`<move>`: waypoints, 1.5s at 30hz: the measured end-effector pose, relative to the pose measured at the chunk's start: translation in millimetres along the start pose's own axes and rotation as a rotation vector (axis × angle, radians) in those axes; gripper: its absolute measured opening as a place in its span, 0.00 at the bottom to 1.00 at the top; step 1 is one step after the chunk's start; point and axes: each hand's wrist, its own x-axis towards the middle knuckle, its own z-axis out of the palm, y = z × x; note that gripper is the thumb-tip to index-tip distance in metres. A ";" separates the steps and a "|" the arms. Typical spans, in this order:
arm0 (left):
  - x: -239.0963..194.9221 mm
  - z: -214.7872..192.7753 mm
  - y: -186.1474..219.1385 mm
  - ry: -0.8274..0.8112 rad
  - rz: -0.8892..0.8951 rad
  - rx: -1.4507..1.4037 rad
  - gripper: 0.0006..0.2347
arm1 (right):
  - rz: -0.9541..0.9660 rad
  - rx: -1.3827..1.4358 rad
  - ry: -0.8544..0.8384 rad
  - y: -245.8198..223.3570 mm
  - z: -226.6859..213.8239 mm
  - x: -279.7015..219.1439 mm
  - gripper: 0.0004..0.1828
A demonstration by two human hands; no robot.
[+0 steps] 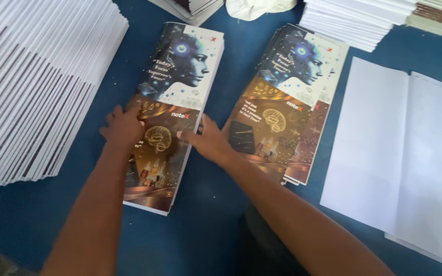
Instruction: The person assembles notebooks by inserting printed index sheets into printed covers. They repeatedly pick a cover, place an index sheet inside, close the notebook, and stack it on a pile. The process is repeated multiple times.
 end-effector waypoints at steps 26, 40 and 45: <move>-31.6 -10.5 131.5 0.674 0.472 -0.146 0.09 | 0.153 -0.292 0.425 -49.1 -257.3 -121.7 0.41; -129.1 61.8 334.8 0.168 0.576 -0.875 0.11 | 0.322 -0.607 0.532 -84.1 -326.3 -243.1 0.38; -171.9 122.0 383.3 -0.419 0.383 -1.048 0.12 | 0.364 -0.658 0.532 -50.1 -361.3 -297.6 0.34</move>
